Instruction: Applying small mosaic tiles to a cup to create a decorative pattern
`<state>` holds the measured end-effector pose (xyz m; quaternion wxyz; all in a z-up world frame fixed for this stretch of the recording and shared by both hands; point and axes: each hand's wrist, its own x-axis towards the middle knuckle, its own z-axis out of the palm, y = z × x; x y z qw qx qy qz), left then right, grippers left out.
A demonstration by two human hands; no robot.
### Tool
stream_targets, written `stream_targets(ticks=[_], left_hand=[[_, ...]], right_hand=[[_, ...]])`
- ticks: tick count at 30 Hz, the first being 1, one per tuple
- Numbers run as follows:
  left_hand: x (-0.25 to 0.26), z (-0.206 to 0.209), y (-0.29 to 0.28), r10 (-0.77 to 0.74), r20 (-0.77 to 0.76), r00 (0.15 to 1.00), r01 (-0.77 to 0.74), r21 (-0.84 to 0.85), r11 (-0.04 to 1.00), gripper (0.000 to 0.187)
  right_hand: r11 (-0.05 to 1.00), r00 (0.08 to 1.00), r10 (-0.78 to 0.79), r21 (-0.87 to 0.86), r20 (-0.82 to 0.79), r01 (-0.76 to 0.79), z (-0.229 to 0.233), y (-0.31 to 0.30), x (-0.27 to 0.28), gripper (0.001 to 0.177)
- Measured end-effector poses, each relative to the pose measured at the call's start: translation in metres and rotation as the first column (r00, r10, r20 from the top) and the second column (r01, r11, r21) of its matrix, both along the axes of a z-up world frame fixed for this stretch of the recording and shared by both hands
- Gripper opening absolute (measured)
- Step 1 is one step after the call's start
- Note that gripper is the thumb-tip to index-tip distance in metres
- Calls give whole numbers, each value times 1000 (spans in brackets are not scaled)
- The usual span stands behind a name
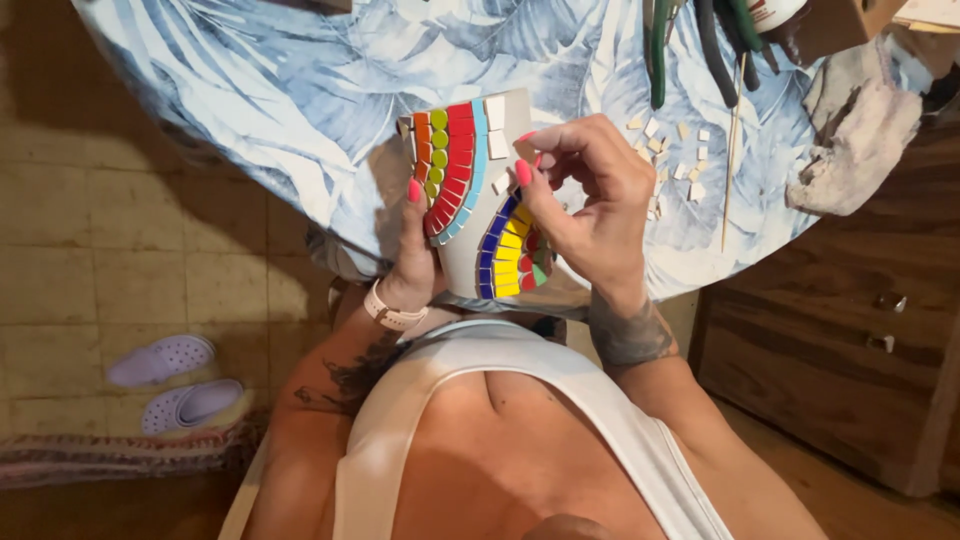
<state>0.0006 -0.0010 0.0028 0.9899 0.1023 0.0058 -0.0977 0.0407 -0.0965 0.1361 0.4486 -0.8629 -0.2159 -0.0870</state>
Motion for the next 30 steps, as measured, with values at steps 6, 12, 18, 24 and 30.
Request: stream_targets(ticks=[6, 12, 18, 24, 30], left_hand=[[-2, -2, 1, 35, -22, 999, -34, 68, 997, 65], [1, 13, 3, -67, 19, 998, 68, -18, 998, 72], [-1, -4, -1, -15, -14, 1000, 14, -33, 999, 70], [-2, -14, -2, 13, -69, 998, -18, -78, 997, 67], [-3, -12, 2, -14, -75, 997, 12, -38, 999, 68]], right_hand=[[1000, 1000, 7, 31, 13, -8, -3, 3, 5, 8], [999, 998, 34, 16, 53, -35, -3, 2, 8, 7], [999, 999, 28, 22, 42, -29, -3, 1, 10, 8], [1000, 999, 20, 20, 42, -21, -4, 2, 12, 9], [1000, 1000, 6, 16, 20, -6, -5, 3, 12, 9]])
